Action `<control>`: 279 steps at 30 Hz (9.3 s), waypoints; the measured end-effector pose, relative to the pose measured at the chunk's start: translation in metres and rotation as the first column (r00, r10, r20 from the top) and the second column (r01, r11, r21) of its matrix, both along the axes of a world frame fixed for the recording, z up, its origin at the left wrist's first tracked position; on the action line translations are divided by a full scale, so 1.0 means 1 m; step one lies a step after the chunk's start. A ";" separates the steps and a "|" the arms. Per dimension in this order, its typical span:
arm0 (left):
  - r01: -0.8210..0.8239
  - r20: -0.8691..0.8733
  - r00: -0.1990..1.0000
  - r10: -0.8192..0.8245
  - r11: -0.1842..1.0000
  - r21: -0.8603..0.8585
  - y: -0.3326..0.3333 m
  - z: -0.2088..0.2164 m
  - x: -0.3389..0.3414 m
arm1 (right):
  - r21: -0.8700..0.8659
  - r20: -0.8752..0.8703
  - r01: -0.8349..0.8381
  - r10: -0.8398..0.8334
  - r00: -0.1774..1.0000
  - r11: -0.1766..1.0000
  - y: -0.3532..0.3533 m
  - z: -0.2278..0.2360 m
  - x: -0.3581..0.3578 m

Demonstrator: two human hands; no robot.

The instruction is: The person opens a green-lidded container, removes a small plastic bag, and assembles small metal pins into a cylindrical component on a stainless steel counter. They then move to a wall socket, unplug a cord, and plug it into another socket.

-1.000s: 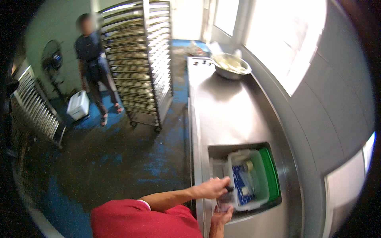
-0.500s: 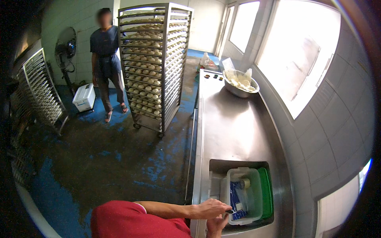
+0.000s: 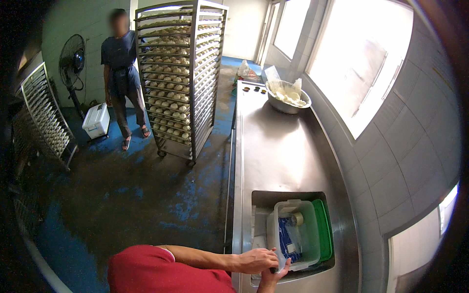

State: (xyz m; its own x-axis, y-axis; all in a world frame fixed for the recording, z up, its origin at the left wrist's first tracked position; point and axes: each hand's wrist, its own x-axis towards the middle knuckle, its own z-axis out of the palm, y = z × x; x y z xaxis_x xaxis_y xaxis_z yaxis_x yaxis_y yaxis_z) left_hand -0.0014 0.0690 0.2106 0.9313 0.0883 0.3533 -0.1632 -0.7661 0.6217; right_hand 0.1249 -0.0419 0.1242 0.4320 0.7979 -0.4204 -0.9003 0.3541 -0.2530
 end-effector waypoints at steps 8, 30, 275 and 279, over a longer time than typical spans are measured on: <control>-0.045 0.241 0.966 0.092 0.980 -0.192 -0.008 -0.015 0.004 | -0.248 0.383 0.061 0.040 0.923 0.967 -0.022 -0.059 0.059; -0.143 -0.207 0.975 -0.084 0.474 -0.869 0.021 -0.022 -0.011 | -0.532 0.398 0.184 0.052 0.916 0.827 -0.025 -0.030 0.046; 0.371 -0.246 0.900 -0.360 0.929 0.000 -0.198 -0.182 0.081 | 0.062 0.622 0.745 0.558 -0.549 0.664 -0.314 -0.125 -0.017; 0.380 -0.219 0.900 -0.376 0.925 -0.028 -0.203 -0.179 0.085 | 0.030 0.608 0.739 0.575 -0.548 0.673 -0.317 -0.122 -0.017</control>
State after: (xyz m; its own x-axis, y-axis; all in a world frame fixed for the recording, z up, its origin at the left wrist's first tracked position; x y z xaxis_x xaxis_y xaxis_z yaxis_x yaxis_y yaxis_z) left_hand 0.0832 -0.1344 0.0316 0.9472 -0.2893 0.1383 -0.3055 -0.6830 0.6635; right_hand 0.1084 -0.3591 0.0025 0.5181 0.5890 0.6202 0.8540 -0.3973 -0.3360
